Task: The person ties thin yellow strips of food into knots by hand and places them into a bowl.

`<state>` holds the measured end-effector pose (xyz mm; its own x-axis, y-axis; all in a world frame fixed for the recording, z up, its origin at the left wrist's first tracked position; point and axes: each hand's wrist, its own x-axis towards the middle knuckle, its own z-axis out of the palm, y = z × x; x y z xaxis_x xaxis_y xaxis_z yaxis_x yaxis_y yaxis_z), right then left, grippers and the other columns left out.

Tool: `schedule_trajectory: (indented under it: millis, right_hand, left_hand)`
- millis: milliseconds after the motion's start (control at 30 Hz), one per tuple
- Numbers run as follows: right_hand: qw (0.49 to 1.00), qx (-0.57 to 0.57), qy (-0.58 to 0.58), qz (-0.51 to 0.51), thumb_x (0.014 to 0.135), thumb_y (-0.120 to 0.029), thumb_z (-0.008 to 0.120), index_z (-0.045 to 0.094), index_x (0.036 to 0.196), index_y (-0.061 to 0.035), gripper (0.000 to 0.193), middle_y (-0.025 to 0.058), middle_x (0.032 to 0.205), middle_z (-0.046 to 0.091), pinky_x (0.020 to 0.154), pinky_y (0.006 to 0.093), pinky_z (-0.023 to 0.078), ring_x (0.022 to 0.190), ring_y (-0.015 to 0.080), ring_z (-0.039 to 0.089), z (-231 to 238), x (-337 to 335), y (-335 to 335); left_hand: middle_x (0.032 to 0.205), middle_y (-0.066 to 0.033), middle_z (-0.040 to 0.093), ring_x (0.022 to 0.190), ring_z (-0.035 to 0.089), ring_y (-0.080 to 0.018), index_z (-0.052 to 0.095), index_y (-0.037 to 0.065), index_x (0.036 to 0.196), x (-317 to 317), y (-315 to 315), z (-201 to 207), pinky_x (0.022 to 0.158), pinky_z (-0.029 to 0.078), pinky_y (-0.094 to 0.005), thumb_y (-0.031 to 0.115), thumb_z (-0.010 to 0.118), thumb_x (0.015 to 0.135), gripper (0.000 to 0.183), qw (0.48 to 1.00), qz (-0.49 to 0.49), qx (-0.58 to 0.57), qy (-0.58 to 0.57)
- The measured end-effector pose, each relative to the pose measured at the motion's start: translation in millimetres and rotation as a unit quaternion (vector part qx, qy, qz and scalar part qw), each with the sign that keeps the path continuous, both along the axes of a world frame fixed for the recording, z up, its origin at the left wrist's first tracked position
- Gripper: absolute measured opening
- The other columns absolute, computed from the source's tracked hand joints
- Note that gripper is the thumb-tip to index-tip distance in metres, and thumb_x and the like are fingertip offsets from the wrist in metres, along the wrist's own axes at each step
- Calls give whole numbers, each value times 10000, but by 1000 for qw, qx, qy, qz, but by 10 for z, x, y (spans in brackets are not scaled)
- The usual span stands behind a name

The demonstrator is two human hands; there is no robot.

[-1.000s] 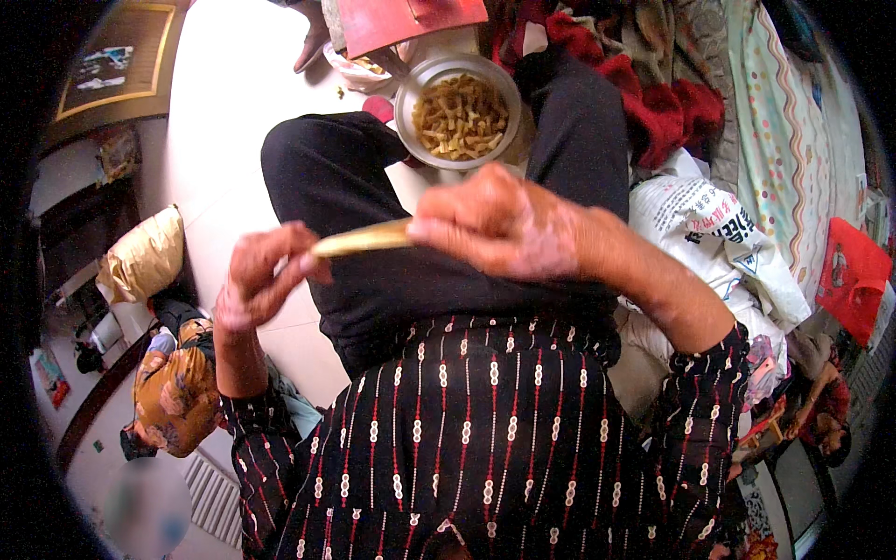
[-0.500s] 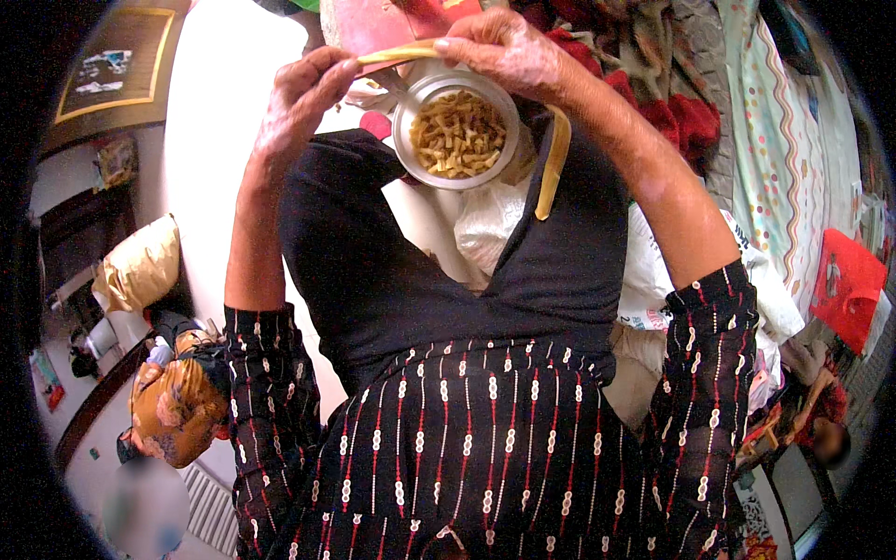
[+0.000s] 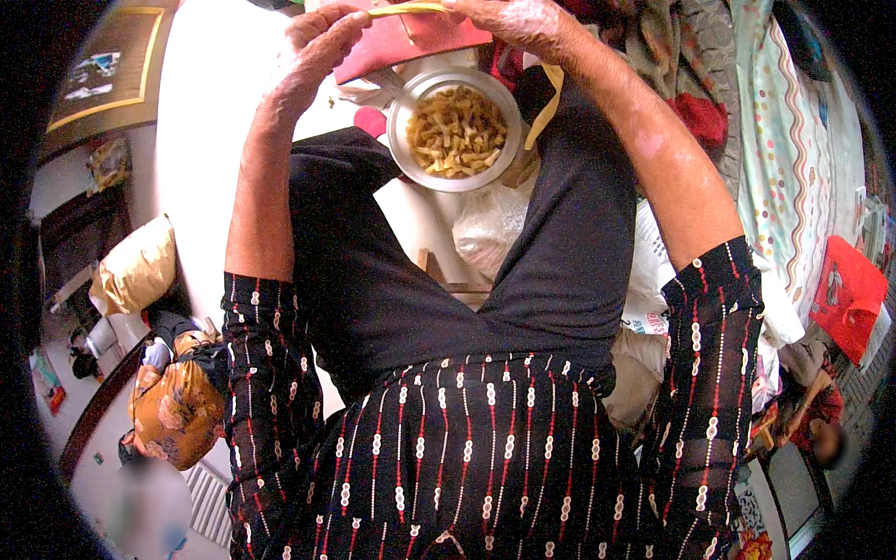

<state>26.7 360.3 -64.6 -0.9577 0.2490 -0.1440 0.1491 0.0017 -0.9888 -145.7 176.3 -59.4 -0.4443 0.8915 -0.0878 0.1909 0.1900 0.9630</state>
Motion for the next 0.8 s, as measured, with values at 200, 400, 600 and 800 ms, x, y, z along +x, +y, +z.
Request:
schedule_trajectory:
  millis: [200,400,600,800]
  right_hand:
    - [997,59,16,-39,893,-240,582,666,798,-52,226,-72,667,547,499,186,335,588,21,448,-53,0,14]
    - [998,7,-49,-49,894,-258,575,668,790,-35,263,-31,628,561,467,218,342,521,40,448,-79,45,-130]
    - [982,175,-50,-40,913,-275,543,632,773,-27,299,-48,581,448,461,231,297,510,45,385,-164,391,-71]
    - [991,129,7,-24,916,-250,536,586,693,-15,328,-62,559,426,472,227,318,542,36,386,71,590,-494]
  left_hand:
    - [584,57,479,491,367,-19,608,38,786,108,39,88,420,264,-186,216,583,882,204,999,20,10,-25]
    - [656,-24,583,576,533,-85,624,-29,840,108,93,-286,500,426,-217,231,605,871,263,990,78,-41,113]
    - [583,-56,516,549,467,-117,610,-17,810,207,-184,-156,520,410,-301,298,569,884,327,971,24,-33,234]
    - [871,-134,637,819,611,-215,588,-1,1080,466,-557,-114,749,483,-318,225,560,896,293,965,-48,-76,246]
